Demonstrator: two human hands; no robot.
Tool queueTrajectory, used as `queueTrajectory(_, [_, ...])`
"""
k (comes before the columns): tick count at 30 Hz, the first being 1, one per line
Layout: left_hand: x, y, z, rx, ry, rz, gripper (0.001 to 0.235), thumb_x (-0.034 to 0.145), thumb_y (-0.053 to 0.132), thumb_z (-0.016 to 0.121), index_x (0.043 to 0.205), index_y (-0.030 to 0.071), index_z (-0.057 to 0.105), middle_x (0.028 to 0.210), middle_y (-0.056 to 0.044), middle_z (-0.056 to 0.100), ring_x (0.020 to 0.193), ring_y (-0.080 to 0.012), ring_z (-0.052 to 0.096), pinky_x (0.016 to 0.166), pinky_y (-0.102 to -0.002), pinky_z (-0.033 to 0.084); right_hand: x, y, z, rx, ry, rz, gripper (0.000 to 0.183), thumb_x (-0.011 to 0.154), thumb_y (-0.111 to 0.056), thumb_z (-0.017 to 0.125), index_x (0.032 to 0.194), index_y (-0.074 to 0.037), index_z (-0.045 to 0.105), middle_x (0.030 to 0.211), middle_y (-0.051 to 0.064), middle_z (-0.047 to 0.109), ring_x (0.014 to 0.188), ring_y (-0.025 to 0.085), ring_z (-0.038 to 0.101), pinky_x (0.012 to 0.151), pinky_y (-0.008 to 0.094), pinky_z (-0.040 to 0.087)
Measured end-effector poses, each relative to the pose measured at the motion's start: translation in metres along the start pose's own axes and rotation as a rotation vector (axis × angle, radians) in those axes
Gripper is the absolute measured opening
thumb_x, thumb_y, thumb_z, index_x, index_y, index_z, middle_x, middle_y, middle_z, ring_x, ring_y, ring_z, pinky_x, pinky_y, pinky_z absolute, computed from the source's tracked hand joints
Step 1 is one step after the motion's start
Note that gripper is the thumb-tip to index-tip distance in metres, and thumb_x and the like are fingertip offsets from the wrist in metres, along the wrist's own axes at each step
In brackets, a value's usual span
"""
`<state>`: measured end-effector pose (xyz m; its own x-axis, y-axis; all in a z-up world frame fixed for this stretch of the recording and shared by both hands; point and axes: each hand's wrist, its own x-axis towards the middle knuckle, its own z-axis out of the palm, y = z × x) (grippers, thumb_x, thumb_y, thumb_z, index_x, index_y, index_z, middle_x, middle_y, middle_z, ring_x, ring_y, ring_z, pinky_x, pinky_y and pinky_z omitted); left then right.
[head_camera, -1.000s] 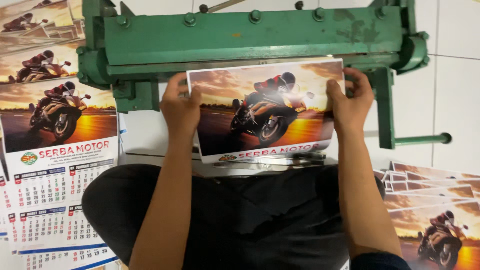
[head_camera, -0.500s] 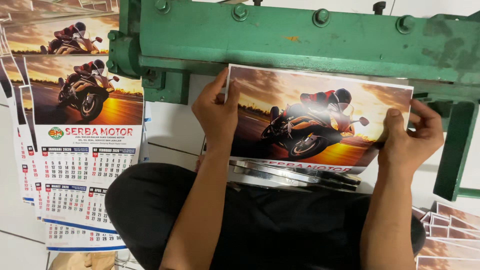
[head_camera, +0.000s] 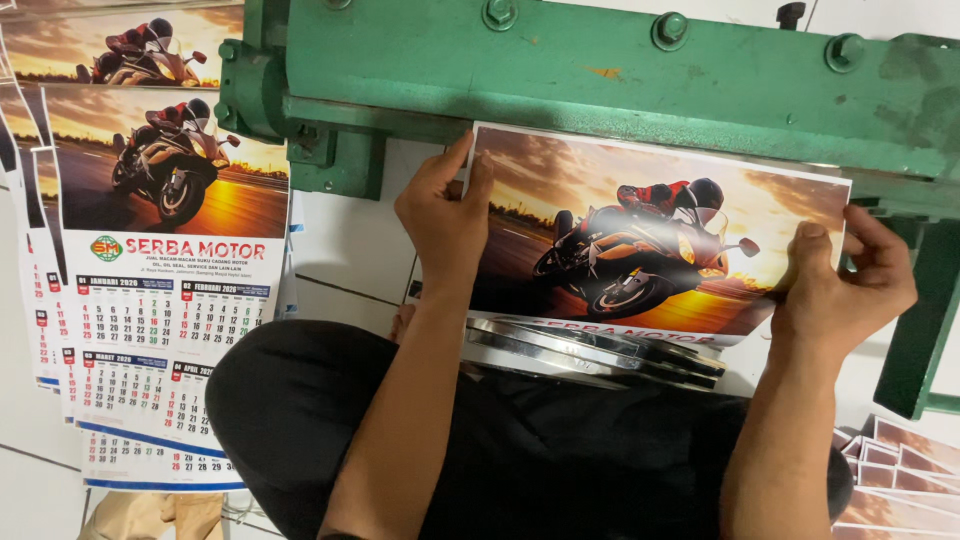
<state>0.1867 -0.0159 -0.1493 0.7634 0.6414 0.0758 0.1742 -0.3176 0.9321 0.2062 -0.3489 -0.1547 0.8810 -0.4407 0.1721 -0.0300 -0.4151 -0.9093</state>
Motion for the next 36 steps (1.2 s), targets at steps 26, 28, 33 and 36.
queueTrajectory(26, [0.01, 0.013, -0.002, 0.144, 0.034, -0.062, 0.028, 0.08, 0.014, 0.072, 0.106, 0.007, 0.076, 0.087, -0.001, 0.073, 0.051, -0.0055, 0.047, 0.049, -0.022, 0.044, 0.012, -0.004, 0.014, -0.008, 0.032, 0.049, 0.023, 0.083, -0.003, 0.074, 0.106, -0.002, 0.071, 0.083, 0.004, 0.064, 0.077, 0.008, 0.061, 0.077, 0.021, 0.055])
queueTrajectory(28, [0.009, 0.015, -0.002, 0.187, 0.03, -0.013, 0.027, 0.081, 0.015, 0.072, 0.106, 0.007, 0.076, 0.085, -0.001, 0.072, 0.05, -0.0071, 0.046, 0.05, -0.022, 0.044, 0.012, -0.009, 0.012, -0.053, 0.012, -0.021, 0.031, 0.083, 0.0, 0.072, 0.113, -0.003, 0.067, 0.094, 0.004, 0.064, 0.081, 0.009, 0.058, 0.074, 0.022, 0.052])
queueTrajectory(33, [0.008, 0.024, 0.001, 0.224, 0.048, -0.034, 0.021, 0.083, 0.019, 0.073, 0.104, 0.013, 0.077, 0.08, 0.003, 0.069, 0.047, -0.0074, 0.044, 0.048, -0.021, 0.043, 0.007, -0.031, 0.018, -0.298, -0.043, -0.266, 0.035, 0.082, 0.003, 0.061, 0.116, -0.005, 0.064, 0.11, 0.007, 0.068, 0.091, 0.018, 0.061, 0.068, 0.03, 0.05])
queueTrajectory(36, [0.006, 0.019, 0.0, 0.222, 0.062, 0.018, 0.021, 0.083, 0.015, 0.074, 0.103, 0.011, 0.076, 0.083, 0.0, 0.071, 0.048, -0.008, 0.045, 0.047, -0.022, 0.044, 0.006, -0.023, 0.016, -0.324, -0.071, -0.413, 0.027, 0.087, 0.002, 0.069, 0.113, -0.003, 0.075, 0.099, 0.013, 0.056, 0.09, 0.025, 0.062, 0.081, 0.035, 0.052])
